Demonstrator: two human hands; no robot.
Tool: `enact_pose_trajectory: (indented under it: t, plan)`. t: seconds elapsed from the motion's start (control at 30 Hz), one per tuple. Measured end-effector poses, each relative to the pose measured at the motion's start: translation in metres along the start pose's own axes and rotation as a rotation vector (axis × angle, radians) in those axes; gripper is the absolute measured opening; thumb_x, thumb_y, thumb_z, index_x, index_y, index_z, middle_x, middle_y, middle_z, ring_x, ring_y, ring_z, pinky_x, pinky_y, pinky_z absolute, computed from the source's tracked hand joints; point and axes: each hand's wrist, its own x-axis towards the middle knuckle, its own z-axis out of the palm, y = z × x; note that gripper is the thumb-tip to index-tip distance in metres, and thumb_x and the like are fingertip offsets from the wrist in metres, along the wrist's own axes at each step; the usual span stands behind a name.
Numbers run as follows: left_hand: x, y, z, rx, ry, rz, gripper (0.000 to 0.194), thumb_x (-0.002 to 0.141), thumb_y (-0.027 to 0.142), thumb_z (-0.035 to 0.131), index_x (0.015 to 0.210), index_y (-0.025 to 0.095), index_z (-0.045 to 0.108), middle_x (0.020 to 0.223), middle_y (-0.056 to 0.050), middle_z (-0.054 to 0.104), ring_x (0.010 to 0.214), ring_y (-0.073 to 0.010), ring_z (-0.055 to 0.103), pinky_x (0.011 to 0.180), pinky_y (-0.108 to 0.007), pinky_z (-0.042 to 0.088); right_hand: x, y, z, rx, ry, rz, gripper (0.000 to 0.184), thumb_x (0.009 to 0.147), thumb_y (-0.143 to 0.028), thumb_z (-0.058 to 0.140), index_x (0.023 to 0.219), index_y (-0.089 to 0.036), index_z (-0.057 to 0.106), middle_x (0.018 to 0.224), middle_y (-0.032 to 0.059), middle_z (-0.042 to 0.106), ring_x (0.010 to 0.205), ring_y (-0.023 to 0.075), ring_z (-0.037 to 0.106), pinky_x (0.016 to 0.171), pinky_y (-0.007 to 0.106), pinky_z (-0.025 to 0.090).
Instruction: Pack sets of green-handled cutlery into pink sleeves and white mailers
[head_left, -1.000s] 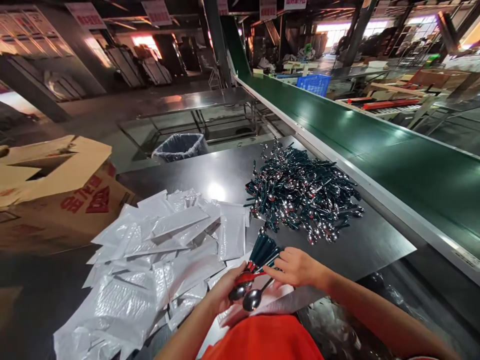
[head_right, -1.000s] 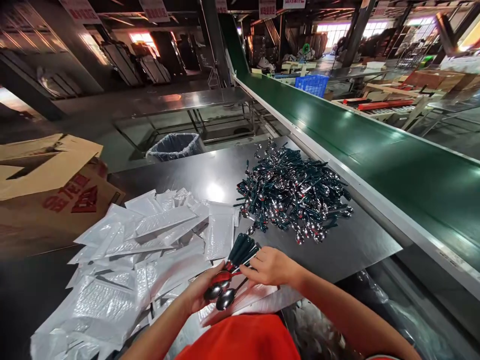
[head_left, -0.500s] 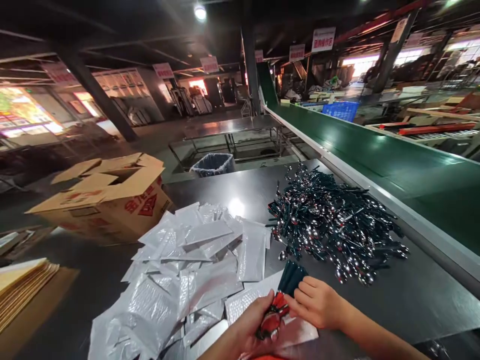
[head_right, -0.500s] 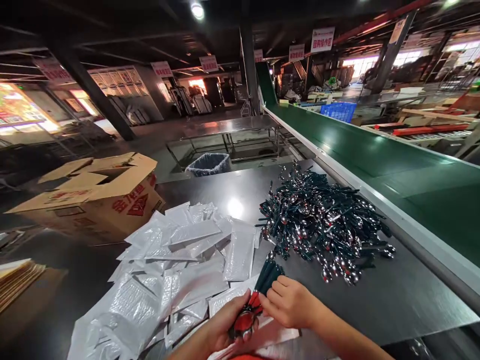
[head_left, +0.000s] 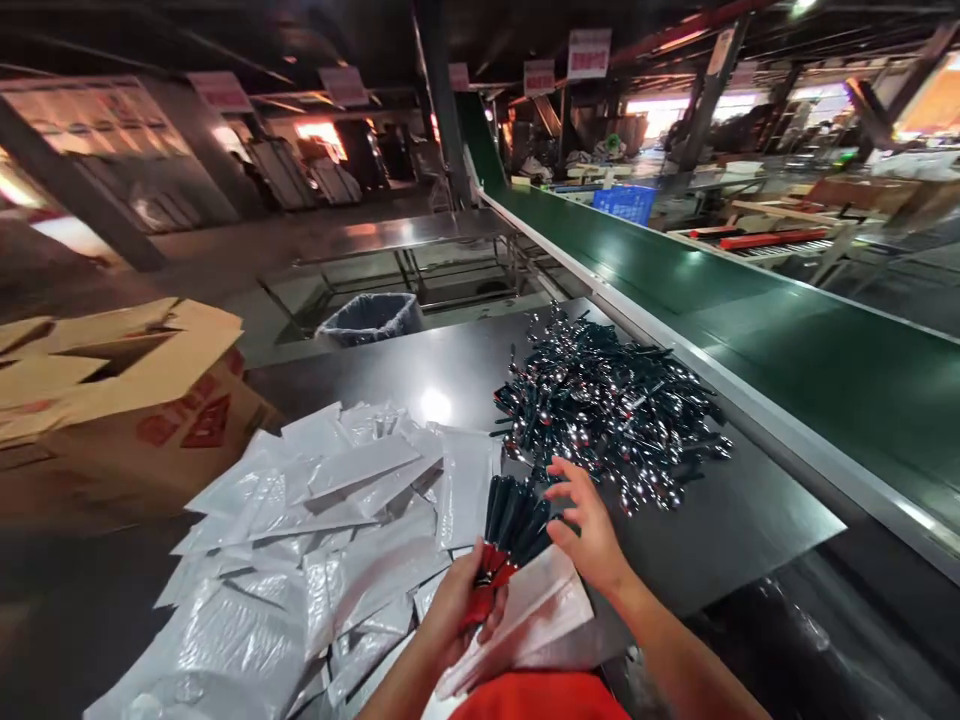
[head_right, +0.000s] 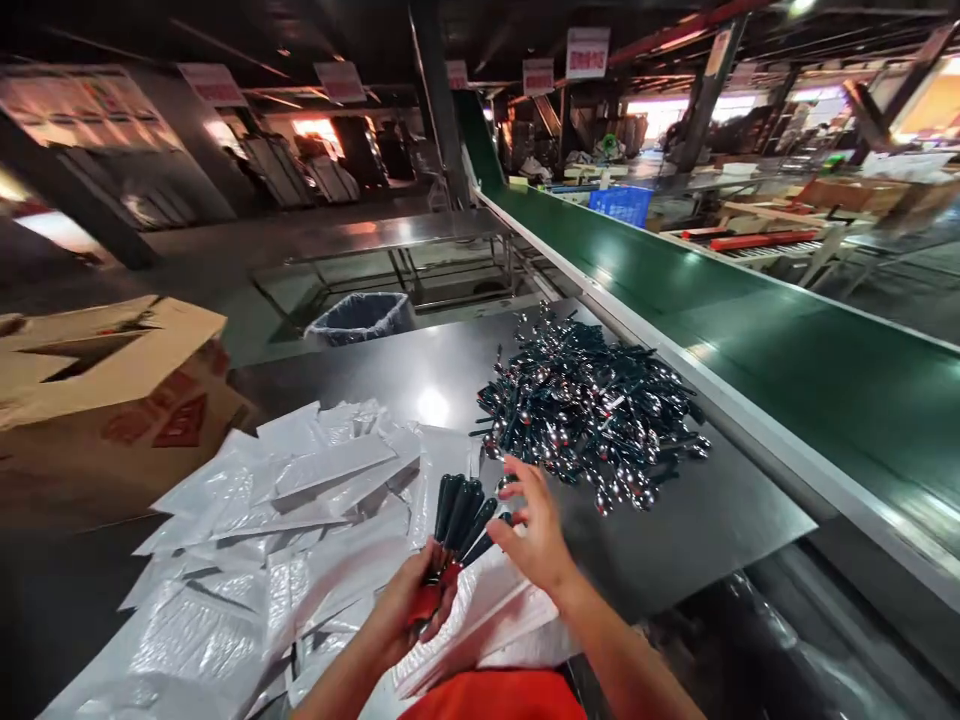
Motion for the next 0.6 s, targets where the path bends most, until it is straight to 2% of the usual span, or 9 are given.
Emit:
enact_pose_trajectory:
  t: [0.07,0.1,0.2,0.3,0.43,0.53,0.6]
  plan:
    - [-0.003,0.001,-0.002,0.08,-0.065,0.015,0.059,0.066,0.075,0.065,0.069,0.017,0.055,0.045,0.002,0.053,0.03,-0.0085,0.042,0.03,-0.019,0.019,-0.001,-0.013,0.004,0.136,-0.147,0.105,0.073,0.084,-0.046,0.064,0.148,-0.026,0.035,0.132,0.0125,0.058,0.098,0.0211,0.065,0.078,0.033,0.054]
    - [-0.004,0.001,-0.003,0.116,-0.093,0.003,0.059,0.066,0.074,0.065,0.067,0.017,0.054,0.045,0.002,0.053,0.03,-0.0084,0.042,0.029,-0.019,0.02,-0.001,-0.018,0.004,0.167,-0.21,0.109,0.073,0.082,-0.042,0.067,0.147,-0.026,0.038,0.13,0.0108,0.061,0.101,0.0213,0.064,0.086,0.035,0.053]
    - [-0.006,-0.003,-0.006,0.163,-0.124,-0.067,0.057,0.066,0.072,0.067,0.064,0.017,0.053,0.046,0.001,0.055,0.031,-0.0086,0.044,0.029,-0.018,0.022,0.0,-0.028,0.003,0.142,-0.291,0.011,0.052,0.082,-0.035,0.07,0.132,-0.027,0.059,0.122,0.0075,0.067,0.111,0.0224,0.062,0.1,0.038,0.047]
    - [-0.007,-0.003,-0.008,0.106,-0.07,-0.168,0.055,0.061,0.068,0.074,0.068,0.016,0.055,0.049,0.0,0.058,0.034,-0.0091,0.048,0.03,-0.017,0.022,-0.002,-0.022,0.003,0.099,-0.256,-0.056,0.038,0.083,-0.034,0.069,0.119,-0.024,0.068,0.118,0.0084,0.069,0.11,0.023,0.064,0.098,0.037,0.049]
    - [-0.009,0.003,-0.01,-0.005,-0.014,-0.266,0.052,0.06,0.06,0.077,0.077,0.014,0.061,0.058,-0.003,0.065,0.041,-0.0108,0.055,0.034,-0.017,0.029,-0.007,-0.013,0.007,0.056,-0.162,-0.05,0.033,0.083,-0.033,0.069,0.115,-0.023,0.069,0.114,0.0087,0.071,0.107,0.0234,0.066,0.096,0.037,0.052]
    - [-0.008,0.003,-0.009,0.016,0.001,-0.273,0.05,0.058,0.059,0.078,0.069,0.014,0.059,0.053,-0.002,0.062,0.039,-0.0102,0.053,0.032,-0.016,0.025,-0.008,-0.018,0.013,-0.001,-0.135,-0.075,0.034,0.086,-0.034,0.067,0.119,-0.024,0.067,0.115,0.0085,0.07,0.107,0.0225,0.065,0.096,0.037,0.052]
    - [-0.007,-0.001,-0.008,0.031,0.025,-0.225,0.052,0.054,0.06,0.079,0.063,0.015,0.055,0.046,0.001,0.056,0.034,-0.008,0.048,0.032,-0.015,0.02,-0.009,-0.026,0.016,-0.033,-0.107,-0.144,0.042,0.087,-0.041,0.066,0.126,-0.025,0.062,0.119,0.0096,0.067,0.11,0.0229,0.064,0.096,0.037,0.053]
